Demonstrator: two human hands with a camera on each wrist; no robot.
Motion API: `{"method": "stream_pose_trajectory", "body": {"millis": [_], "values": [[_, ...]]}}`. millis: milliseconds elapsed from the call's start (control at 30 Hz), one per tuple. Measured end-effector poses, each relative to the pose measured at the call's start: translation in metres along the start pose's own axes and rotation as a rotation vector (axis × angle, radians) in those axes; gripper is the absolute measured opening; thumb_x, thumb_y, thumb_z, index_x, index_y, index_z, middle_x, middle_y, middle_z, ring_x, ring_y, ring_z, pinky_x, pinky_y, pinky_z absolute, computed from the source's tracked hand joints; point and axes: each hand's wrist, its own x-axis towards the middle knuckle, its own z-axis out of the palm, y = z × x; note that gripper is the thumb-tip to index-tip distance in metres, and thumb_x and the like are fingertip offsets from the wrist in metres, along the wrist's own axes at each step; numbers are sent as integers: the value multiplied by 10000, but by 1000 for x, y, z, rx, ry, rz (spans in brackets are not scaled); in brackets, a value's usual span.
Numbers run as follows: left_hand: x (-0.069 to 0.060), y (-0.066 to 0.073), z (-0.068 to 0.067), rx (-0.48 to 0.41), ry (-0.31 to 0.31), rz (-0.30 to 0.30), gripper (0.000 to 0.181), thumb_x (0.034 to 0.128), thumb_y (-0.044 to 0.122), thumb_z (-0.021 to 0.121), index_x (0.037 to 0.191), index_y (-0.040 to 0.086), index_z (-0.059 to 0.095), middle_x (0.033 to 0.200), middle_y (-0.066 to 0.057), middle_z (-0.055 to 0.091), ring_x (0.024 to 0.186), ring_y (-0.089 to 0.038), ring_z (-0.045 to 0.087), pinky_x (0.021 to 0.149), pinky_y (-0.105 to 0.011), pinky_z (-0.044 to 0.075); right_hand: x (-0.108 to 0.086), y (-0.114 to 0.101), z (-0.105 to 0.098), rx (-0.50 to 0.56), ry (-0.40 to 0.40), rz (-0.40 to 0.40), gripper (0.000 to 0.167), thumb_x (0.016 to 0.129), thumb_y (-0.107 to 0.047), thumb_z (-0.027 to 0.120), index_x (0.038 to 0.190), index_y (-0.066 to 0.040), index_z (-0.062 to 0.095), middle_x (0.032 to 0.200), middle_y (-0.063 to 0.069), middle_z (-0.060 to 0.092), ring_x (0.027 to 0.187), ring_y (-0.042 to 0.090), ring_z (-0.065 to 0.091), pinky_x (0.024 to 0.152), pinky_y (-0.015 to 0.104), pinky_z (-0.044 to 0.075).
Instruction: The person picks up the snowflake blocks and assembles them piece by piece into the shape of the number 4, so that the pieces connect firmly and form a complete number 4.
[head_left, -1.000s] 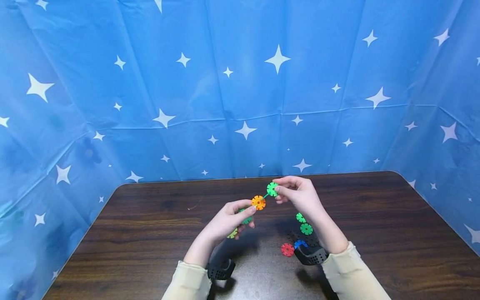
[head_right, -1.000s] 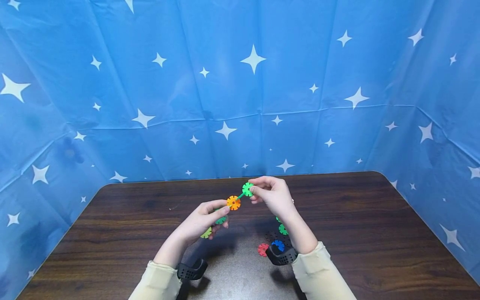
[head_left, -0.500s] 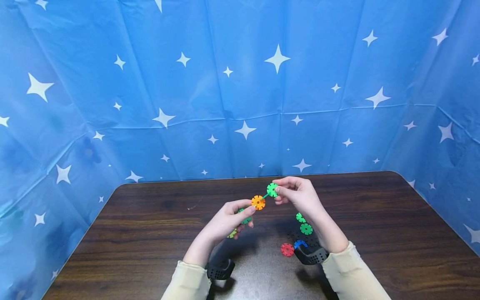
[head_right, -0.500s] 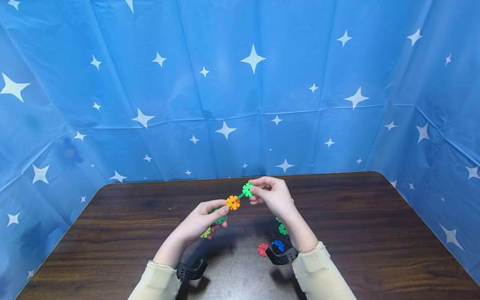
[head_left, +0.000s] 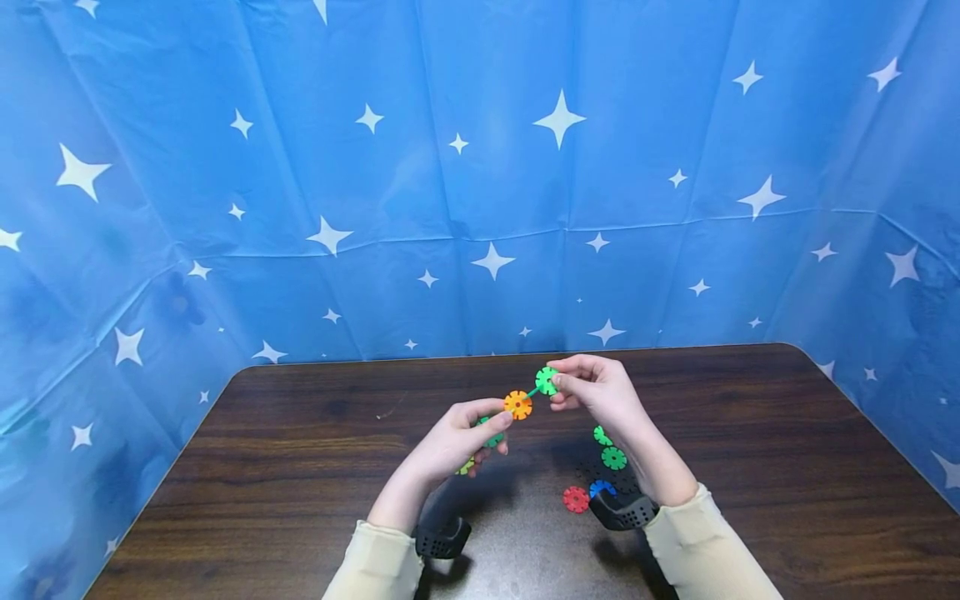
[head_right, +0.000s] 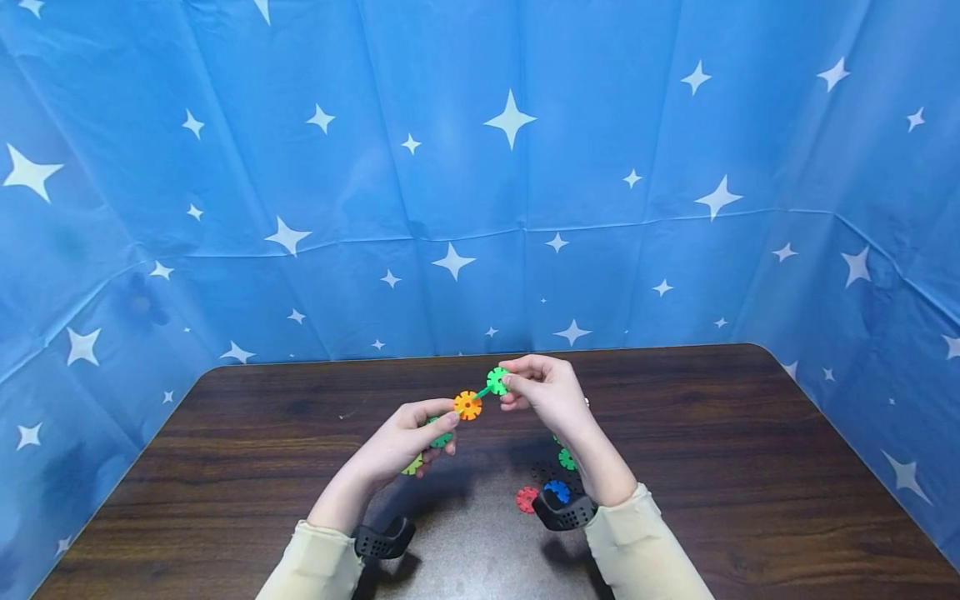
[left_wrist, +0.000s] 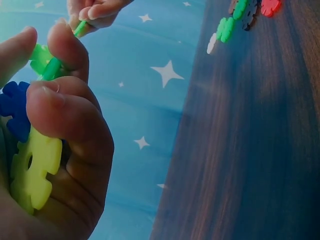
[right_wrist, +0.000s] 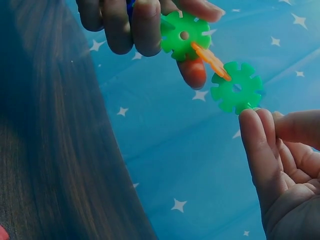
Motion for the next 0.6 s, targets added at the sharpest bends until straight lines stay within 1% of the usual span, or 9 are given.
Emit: {"method": "stream_pose_trajectory", "body": {"millis": [133,200,433,500,600], "values": [[0,1,1,13,-2,-1,366,980,352,576,1202,63,610,782,-180,597,482,-116,396,406,-288,370,0,0,0,0,4,6,244,912,5,618,1136,101,636,861,150,651,661,182,670,683,385,579],[1,0,1,21,3,2,363,982,342,575,1207,59,610,770,-139,600,479,-117,396,404,-284,374,-1,-1,1,0,3,4,243,912,9,615,1134,105,634,858,147,652,660,180,670,684,383,579],[0,0,1,23,43,-2,404,976,332,589,1272,57,590,751,-102,612,474,-132,390,405,-282,370,-3,-4,4,-20,3,-5,240,909,12,613,1129,104,638,845,143,655,657,182,672,678,378,579],[0,1,1,26,40,-8,403,974,337,589,1267,61,593,744,-82,614,478,-132,389,407,-283,370,-2,-3,3,-37,0,2,236,904,11,616,1122,98,644,851,142,656,658,193,672,677,383,579],[-1,1,1,30,16,-21,412,970,339,597,1272,58,596,759,-118,621,482,-124,395,413,-279,379,-3,-3,-2,-71,-25,14,236,897,-6,635,1111,92,651,856,129,660,668,215,669,674,392,579]]}}
